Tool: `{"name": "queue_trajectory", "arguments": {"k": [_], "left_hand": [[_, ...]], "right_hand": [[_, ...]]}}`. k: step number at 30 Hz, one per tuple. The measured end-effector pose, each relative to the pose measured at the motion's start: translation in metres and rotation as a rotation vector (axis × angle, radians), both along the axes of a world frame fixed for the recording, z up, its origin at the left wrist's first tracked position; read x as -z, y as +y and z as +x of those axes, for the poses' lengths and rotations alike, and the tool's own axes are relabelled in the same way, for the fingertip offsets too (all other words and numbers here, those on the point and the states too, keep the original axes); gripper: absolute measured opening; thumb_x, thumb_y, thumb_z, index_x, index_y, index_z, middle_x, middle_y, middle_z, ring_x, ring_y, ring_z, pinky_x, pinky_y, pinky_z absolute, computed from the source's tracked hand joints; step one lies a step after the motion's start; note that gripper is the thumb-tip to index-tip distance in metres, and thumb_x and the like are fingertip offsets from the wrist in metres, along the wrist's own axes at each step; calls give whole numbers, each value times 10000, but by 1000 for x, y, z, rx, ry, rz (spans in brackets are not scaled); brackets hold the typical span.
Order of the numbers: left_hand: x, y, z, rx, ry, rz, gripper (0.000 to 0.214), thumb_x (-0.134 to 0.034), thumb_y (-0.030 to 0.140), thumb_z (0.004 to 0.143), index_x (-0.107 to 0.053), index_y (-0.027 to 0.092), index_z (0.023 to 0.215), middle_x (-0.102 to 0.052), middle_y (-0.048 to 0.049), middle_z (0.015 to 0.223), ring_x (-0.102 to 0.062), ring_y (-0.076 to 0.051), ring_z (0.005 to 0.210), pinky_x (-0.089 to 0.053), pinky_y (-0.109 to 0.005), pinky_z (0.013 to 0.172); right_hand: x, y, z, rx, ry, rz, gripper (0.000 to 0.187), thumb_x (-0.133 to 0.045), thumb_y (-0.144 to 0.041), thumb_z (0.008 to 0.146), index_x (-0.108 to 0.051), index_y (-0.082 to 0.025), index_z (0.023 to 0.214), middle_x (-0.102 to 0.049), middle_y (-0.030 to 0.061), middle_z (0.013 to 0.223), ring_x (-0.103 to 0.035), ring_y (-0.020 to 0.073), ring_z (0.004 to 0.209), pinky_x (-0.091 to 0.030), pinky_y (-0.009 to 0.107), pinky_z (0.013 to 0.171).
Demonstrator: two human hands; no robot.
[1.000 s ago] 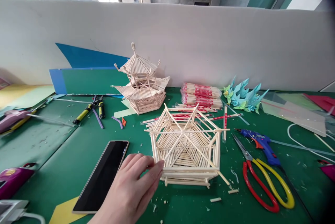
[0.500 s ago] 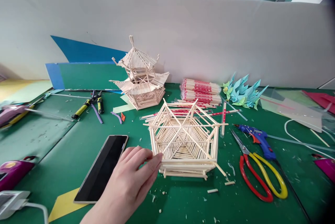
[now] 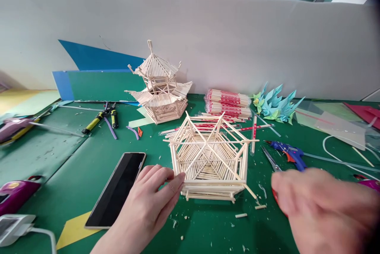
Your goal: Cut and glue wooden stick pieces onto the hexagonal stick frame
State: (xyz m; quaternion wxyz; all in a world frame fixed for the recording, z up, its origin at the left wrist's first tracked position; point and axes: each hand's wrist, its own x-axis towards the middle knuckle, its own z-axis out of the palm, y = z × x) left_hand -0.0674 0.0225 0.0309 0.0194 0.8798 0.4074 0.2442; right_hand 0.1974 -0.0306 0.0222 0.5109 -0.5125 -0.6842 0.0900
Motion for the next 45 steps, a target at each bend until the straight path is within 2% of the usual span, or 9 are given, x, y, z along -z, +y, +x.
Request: {"name": "queue_trajectory", "arguments": {"k": [3,5,8,12,21,28,39,45], "left_hand": [[-3,1,2,21,-6,11,224,-474,97,840,-568,169,1030,-573,-45,802,-493,-149,679,-418,-313,654],[-4,2,3,28,-5,18,221,-477,92,836,-567,164,1024,-567,-43,793,-484,-150,676,-411,-310,644],[-2,2,2,25,-11,13,225,-472,90,836,-566,167,1026,-566,-43,803,-485,-151,680,-404,-311,647],[2,1,0,23,-28,6,248,-465,89,840,-555,176,1055,-566,-41,826,-497,-152,699,-401,-317,669],[3,1,-2,24,-18,-5,260,-479,112,843,-542,193,1082,-573,-46,850,-498,-155,713,-413,-323,675],[2,1,-2,9,-15,4,249,-491,93,832,-565,184,1051,-576,-48,817,-504,-163,696,-414,-328,657],[-8,2,1,35,-15,0,228,-478,73,819,-560,160,1013,-582,-51,784,-509,-158,666,-423,-309,613],[-4,0,0,20,-19,-21,235,-470,72,831,-563,168,1024,-582,-48,802,-510,-159,686,-416,-312,634]], "right_hand": [[-7,22,-6,-29,45,-41,182,-473,-186,873,-540,-259,1027,-520,43,982,-541,170,894,-492,277,686],[-7,30,-5,-88,-76,-72,219,-533,-160,828,-558,-250,1026,-500,53,999,-530,180,929,-479,276,710],[-3,32,0,-114,-247,-88,247,-546,-176,819,-563,-230,1060,-483,73,1034,-533,192,943,-482,307,740],[5,29,4,-82,-319,-102,208,-563,-219,818,-587,-207,1024,-506,87,1027,-556,203,931,-507,313,718],[13,30,1,-81,-205,-109,132,-554,-156,815,-620,-208,918,-537,77,960,-588,180,863,-541,267,666],[16,32,0,-98,-229,-62,111,-559,-157,818,-612,-210,899,-560,70,916,-594,172,835,-541,258,651],[17,33,-1,-92,-246,-27,100,-553,-166,824,-607,-208,897,-563,70,909,-594,172,817,-531,259,635],[19,34,-1,-80,-243,-25,102,-555,-169,826,-595,-219,905,-568,65,914,-601,167,813,-533,247,635]]}}
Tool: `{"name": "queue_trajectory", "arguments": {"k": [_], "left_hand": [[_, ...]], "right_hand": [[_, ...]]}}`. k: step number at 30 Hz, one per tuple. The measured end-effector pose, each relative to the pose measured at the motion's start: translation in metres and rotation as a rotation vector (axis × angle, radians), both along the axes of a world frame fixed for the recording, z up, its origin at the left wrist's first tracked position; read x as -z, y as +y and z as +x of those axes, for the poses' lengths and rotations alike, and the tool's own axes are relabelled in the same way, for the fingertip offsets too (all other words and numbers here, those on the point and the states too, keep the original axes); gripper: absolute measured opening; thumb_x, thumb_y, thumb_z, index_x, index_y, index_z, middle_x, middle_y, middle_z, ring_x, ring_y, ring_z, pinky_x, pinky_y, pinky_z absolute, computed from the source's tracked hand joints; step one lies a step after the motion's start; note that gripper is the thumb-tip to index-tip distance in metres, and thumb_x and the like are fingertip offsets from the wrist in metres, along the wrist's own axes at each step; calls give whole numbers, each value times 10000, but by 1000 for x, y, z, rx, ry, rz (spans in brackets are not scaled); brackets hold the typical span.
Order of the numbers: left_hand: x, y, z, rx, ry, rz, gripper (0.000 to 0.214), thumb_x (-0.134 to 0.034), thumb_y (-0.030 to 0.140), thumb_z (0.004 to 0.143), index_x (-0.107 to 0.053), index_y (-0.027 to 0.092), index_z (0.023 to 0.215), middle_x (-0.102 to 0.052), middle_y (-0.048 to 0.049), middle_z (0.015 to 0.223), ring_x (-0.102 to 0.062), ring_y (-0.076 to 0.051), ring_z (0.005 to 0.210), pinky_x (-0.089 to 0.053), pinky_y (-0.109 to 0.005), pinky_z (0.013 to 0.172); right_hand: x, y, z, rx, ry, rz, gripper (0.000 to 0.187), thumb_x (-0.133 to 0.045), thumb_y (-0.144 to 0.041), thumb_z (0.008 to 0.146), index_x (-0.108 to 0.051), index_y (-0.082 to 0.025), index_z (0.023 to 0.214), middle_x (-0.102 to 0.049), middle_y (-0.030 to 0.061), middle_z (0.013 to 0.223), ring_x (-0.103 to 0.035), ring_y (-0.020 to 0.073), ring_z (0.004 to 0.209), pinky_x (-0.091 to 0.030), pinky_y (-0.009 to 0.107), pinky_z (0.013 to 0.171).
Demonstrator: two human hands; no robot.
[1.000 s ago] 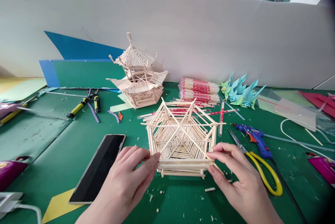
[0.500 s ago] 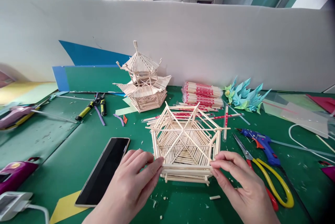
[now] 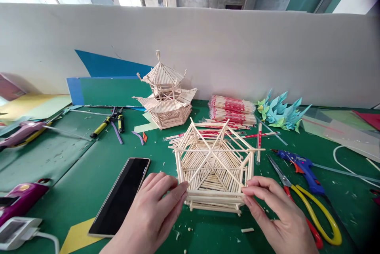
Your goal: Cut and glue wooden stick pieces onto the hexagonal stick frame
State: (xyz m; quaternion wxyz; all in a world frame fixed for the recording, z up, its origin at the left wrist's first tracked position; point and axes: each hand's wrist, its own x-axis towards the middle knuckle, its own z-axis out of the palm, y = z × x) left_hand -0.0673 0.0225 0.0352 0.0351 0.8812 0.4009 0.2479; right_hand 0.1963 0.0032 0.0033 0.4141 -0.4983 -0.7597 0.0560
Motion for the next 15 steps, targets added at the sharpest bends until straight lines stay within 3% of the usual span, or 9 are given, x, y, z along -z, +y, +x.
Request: {"name": "queue_trajectory", "arguments": {"k": [15], "left_hand": [[1,-1,0,1,-12,-18,240,-482,65,834,-562,166,1035,-579,-47,822,-504,-154,706,-409,-314,656]], "right_hand": [[5,-2,4,4,-9,-39,101,-554,-178,829,-589,-216,916,-563,66,938,-614,157,816,-532,215,650]]}}
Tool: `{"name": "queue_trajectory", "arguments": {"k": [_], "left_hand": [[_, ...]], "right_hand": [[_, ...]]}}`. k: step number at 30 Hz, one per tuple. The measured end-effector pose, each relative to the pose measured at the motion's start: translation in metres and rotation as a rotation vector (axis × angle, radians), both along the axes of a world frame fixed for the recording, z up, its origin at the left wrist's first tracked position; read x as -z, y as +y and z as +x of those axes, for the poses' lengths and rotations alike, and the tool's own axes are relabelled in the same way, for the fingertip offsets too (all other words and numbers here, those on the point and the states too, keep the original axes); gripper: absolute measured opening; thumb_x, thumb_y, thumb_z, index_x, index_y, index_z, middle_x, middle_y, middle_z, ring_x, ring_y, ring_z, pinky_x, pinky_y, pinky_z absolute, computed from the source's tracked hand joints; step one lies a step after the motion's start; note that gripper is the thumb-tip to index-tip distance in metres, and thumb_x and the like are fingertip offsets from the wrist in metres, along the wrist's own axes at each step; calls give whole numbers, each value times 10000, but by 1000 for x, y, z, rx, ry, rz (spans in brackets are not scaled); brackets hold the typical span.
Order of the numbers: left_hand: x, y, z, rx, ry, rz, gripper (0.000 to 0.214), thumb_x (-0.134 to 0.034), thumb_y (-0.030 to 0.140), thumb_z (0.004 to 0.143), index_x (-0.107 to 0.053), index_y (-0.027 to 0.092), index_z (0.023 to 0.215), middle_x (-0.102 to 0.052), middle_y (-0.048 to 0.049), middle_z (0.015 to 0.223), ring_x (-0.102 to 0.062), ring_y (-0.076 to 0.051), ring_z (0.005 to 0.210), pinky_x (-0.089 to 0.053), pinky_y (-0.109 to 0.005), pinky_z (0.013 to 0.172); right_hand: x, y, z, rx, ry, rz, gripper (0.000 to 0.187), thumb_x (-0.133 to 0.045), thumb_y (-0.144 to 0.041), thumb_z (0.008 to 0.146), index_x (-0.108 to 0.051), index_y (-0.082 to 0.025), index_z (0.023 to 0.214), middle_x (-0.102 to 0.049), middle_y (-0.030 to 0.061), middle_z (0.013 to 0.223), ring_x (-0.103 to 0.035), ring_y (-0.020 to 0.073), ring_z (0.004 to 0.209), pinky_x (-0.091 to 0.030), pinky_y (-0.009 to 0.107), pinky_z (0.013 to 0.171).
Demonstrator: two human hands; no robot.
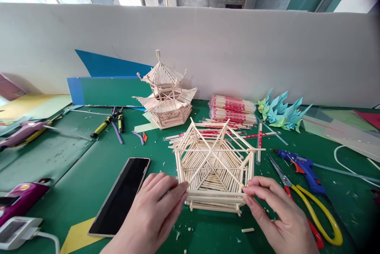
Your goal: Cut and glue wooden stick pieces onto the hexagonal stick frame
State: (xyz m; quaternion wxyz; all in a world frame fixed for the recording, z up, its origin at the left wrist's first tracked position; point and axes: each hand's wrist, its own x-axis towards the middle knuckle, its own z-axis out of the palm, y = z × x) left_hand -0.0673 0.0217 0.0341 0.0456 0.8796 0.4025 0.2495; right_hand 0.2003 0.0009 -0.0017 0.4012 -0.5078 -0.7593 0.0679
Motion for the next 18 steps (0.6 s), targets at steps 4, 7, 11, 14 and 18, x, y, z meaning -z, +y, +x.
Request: {"name": "queue_trajectory", "arguments": {"k": [4,7,11,14,18], "left_hand": [[-1,1,2,3,-33,28,228,-492,65,826,-578,146,1021,-587,-53,795,-502,-156,691,-416,-313,634],[-1,2,3,-1,-37,45,224,-501,65,823,-586,133,1019,-591,-61,789,-497,-160,688,-416,-320,629],[-1,2,3,0,-43,30,227,-512,64,819,-581,135,1024,-595,-64,800,-498,-163,695,-413,-328,637],[-1,1,2,12,-36,17,236,-509,59,819,-574,135,1032,-592,-64,812,-499,-163,699,-411,-333,645],[-1,1,1,17,-28,18,233,-505,63,821,-573,130,1034,-585,-66,811,-495,-163,696,-409,-339,645]], "right_hand": [[0,-1,0,0,4,-12,92,-555,-183,830,-589,-214,911,-557,62,946,-608,149,828,-525,203,661],[-4,-2,-3,1,31,-5,86,-547,-177,837,-587,-215,903,-553,55,942,-606,133,822,-516,184,677],[-7,-2,-6,13,48,-13,87,-541,-172,841,-583,-217,902,-549,48,935,-597,125,832,-503,171,692],[-6,-2,-5,12,45,-27,102,-542,-164,840,-581,-218,918,-540,50,955,-586,124,849,-496,173,706],[-7,-3,-5,4,50,-25,105,-550,-149,833,-577,-213,912,-531,49,949,-575,128,847,-497,185,698]]}}
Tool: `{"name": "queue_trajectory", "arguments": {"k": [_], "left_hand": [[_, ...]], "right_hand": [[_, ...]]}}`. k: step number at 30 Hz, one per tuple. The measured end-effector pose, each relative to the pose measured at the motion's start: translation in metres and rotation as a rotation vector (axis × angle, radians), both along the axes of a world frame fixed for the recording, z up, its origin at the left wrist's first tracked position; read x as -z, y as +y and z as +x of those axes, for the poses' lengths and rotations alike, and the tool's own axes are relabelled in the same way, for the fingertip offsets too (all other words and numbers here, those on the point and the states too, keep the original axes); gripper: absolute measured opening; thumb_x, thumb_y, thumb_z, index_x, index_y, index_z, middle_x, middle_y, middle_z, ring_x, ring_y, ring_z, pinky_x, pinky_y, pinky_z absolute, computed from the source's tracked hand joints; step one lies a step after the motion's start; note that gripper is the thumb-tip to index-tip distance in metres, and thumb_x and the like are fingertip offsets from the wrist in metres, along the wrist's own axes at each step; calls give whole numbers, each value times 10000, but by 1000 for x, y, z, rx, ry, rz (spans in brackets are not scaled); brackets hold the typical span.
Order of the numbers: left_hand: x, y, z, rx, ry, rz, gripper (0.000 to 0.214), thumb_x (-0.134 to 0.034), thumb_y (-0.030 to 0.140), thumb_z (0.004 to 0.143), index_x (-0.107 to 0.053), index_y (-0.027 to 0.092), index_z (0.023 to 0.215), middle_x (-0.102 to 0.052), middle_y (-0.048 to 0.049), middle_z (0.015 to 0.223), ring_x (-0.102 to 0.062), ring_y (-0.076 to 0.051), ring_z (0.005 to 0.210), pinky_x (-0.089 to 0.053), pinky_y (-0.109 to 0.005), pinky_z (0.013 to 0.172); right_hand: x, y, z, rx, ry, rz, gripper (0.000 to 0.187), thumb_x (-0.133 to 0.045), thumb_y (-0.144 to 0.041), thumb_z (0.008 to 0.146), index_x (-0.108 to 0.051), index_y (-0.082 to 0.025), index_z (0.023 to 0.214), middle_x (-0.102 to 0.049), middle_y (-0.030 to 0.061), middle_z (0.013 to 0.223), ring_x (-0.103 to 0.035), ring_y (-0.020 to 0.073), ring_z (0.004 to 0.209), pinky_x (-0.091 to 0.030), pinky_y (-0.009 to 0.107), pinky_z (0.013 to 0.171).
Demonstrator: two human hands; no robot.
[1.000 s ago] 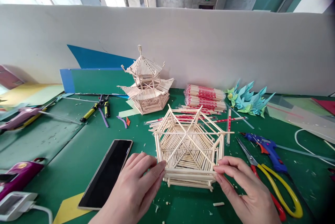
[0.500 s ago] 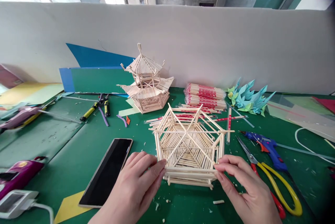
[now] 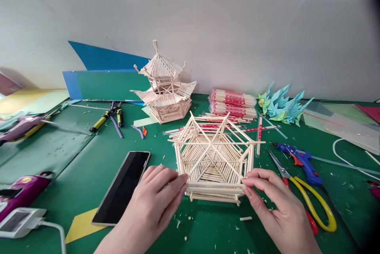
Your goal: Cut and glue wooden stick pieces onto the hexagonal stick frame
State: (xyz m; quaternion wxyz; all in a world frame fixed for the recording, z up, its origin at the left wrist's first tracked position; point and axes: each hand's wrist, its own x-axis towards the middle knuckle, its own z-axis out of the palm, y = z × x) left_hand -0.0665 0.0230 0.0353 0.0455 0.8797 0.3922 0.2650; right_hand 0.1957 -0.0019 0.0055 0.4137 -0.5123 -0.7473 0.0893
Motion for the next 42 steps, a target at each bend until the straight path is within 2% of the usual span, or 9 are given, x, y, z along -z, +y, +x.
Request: {"name": "queue_trajectory", "arguments": {"k": [6,10,17,23,30,37,42], "left_hand": [[2,-1,-2,-2,6,-4,241,-493,55,828,-567,132,1044,-582,-70,830,-489,-163,711,-403,-342,657],[4,-1,-2,6,-1,-7,244,-498,62,828,-565,136,1051,-577,-65,828,-487,-162,714,-400,-337,651],[6,2,-1,-8,16,-10,248,-504,72,829,-554,146,1060,-564,-59,843,-476,-163,723,-394,-346,666],[2,0,-1,5,10,23,225,-495,64,828,-560,132,1033,-565,-55,804,-471,-155,693,-407,-327,639],[1,1,0,-5,14,22,210,-485,73,832,-571,136,1014,-573,-54,790,-481,-156,685,-418,-315,627],[2,0,-1,-5,10,7,214,-485,72,835,-569,147,1017,-576,-47,787,-483,-148,680,-424,-302,627],[4,-1,-1,-18,-11,-16,214,-493,65,833,-570,151,1013,-568,-55,802,-474,-155,690,-419,-308,634]], "right_hand": [[-3,1,1,-73,-2,-67,165,-534,-140,841,-583,-215,980,-481,62,981,-563,135,832,-516,200,638],[-6,5,3,-78,-93,-83,164,-543,-167,834,-600,-225,976,-433,69,988,-516,154,771,-499,288,614],[-33,17,-11,-125,-299,-86,126,-559,-179,810,-639,-242,884,-454,82,1104,-460,231,941,-458,386,737],[-52,29,-30,-229,-348,-146,195,-497,-181,849,-627,-211,707,-550,54,1114,-458,225,1033,-426,389,846],[-49,34,-38,-284,-329,-133,182,-520,-166,838,-626,-194,692,-570,33,1105,-466,190,1028,-420,349,869],[-42,33,-37,-273,-288,-91,189,-505,-162,831,-632,-198,696,-575,61,1081,-481,215,1004,-452,385,831],[-44,33,-37,-273,-290,-69,196,-499,-139,832,-635,-188,699,-595,69,1037,-505,205,981,-470,369,821]]}}
